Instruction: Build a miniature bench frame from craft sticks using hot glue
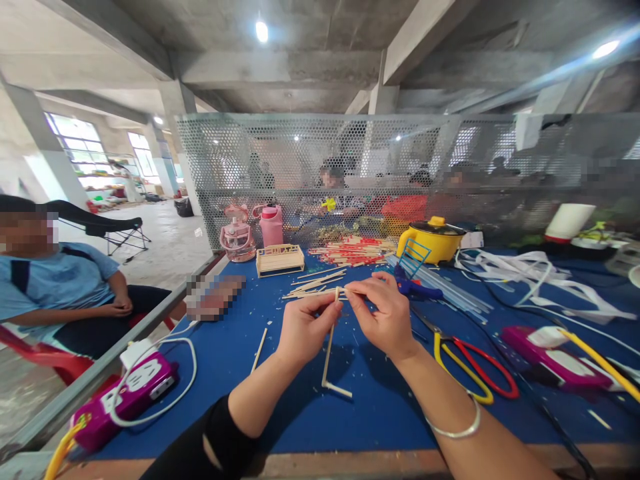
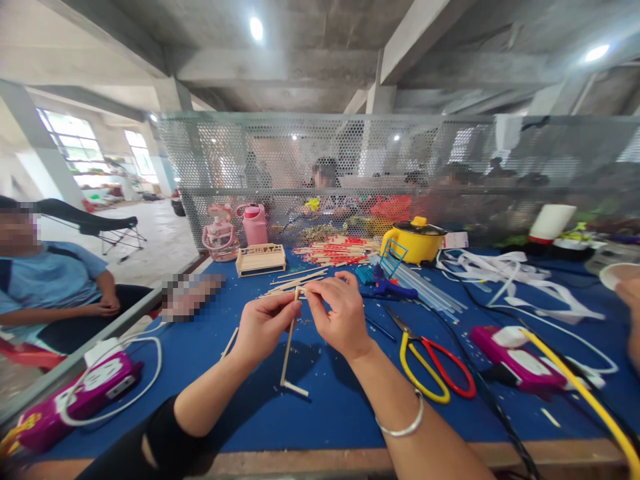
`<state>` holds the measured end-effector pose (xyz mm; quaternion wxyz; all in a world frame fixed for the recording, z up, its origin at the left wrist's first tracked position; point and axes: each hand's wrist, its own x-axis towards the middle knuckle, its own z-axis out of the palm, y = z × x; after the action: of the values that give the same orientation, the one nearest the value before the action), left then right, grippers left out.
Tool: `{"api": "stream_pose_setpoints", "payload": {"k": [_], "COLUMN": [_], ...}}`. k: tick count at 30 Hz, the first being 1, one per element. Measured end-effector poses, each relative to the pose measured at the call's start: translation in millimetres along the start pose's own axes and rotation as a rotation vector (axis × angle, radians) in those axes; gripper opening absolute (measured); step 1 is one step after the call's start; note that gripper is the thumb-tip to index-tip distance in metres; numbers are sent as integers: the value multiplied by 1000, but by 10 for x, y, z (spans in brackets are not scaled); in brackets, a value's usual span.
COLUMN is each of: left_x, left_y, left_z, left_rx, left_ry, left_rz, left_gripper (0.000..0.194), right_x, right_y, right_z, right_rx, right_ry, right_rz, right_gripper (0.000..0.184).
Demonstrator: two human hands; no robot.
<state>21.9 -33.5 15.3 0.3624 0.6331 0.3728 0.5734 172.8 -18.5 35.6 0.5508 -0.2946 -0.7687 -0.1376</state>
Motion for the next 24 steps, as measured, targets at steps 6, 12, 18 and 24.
{"api": "stream_pose_setpoints", "payload": {"k": [6, 12, 18, 24], "left_x": [-4, -1, 2, -6], "left_y": [12, 0, -7, 3], "left_z": [3, 2, 0, 4], "left_rx": [15, 22, 11, 10], "left_ry": [2, 3, -2, 0], "left_rz": [-6, 3, 3, 3], "left_gripper": [32, 31, 33, 33], "right_x": [-4, -3, 0, -3], "right_y": [5, -1, 3, 4], "right_z": [-5, -7, -5, -2], "right_rx": [2, 2, 4, 1], "right_ry": [-11, -9, -1, 5], "right_rz": [8, 8, -3, 1], "right_gripper": [7, 8, 8, 8]}}
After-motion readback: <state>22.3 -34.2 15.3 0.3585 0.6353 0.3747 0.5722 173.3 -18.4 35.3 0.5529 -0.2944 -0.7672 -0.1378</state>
